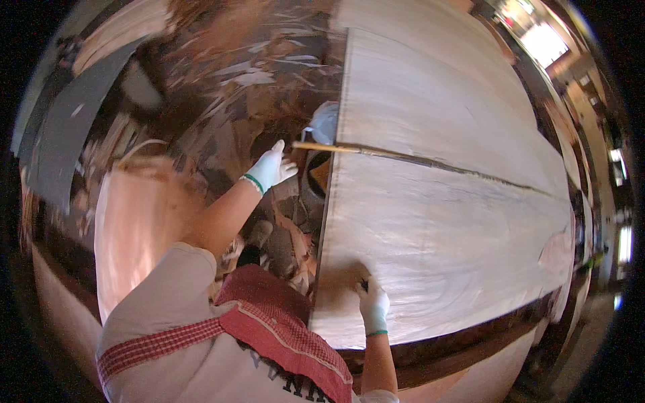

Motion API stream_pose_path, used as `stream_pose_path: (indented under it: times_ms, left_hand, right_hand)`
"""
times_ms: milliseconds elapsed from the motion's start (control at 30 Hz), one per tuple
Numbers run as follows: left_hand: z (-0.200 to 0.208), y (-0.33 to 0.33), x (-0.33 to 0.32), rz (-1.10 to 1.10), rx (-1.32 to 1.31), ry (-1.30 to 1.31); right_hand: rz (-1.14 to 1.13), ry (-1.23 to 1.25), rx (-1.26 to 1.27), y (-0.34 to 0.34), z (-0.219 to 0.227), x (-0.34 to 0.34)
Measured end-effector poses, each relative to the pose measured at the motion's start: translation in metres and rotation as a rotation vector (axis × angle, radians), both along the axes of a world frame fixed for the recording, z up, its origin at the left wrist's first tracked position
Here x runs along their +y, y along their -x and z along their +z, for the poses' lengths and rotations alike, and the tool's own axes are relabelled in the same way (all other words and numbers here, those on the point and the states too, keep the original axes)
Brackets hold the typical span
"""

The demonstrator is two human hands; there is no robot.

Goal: The person trims and repairs wood veneers by hand using a knife and adhesive tape. They peel off damaged strips, measure and cut new veneer pieces, apply tape to secure them, and smooth the surface to integrate the patches.

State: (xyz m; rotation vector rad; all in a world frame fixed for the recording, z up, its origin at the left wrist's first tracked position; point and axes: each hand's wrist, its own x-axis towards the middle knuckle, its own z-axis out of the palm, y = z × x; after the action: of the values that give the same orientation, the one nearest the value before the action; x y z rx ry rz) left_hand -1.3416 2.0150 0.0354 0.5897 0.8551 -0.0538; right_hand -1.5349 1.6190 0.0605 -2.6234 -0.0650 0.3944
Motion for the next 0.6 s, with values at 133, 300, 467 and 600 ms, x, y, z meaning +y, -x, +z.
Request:
stream_pose_path:
  times_ms: [133, 300, 467, 600]
  left_hand:
    - [-0.008, -0.124, 0.02, 0.033, -0.327, 0.09]
    - [-0.131, -0.212, 0.088, -0.481, -0.246, -0.891]
    - [-0.17, -0.211, 0.06, -0.963, -0.605, -2.02]
    - [-0.168, -0.209, 0.066, -1.078, -0.885, -2.001]
  right_hand:
    - [-0.304, 0.069, 0.107, 0.011, 0.013, 0.04]
    - [-0.499, -0.02, 0.226, -0.01, 0.055, 0.165]
    - [-0.378, -0.408, 0.104, -0.045, 0.009, 0.256]
    - [-0.265, -0.463, 0.249, -0.108, -0.007, 0.294]
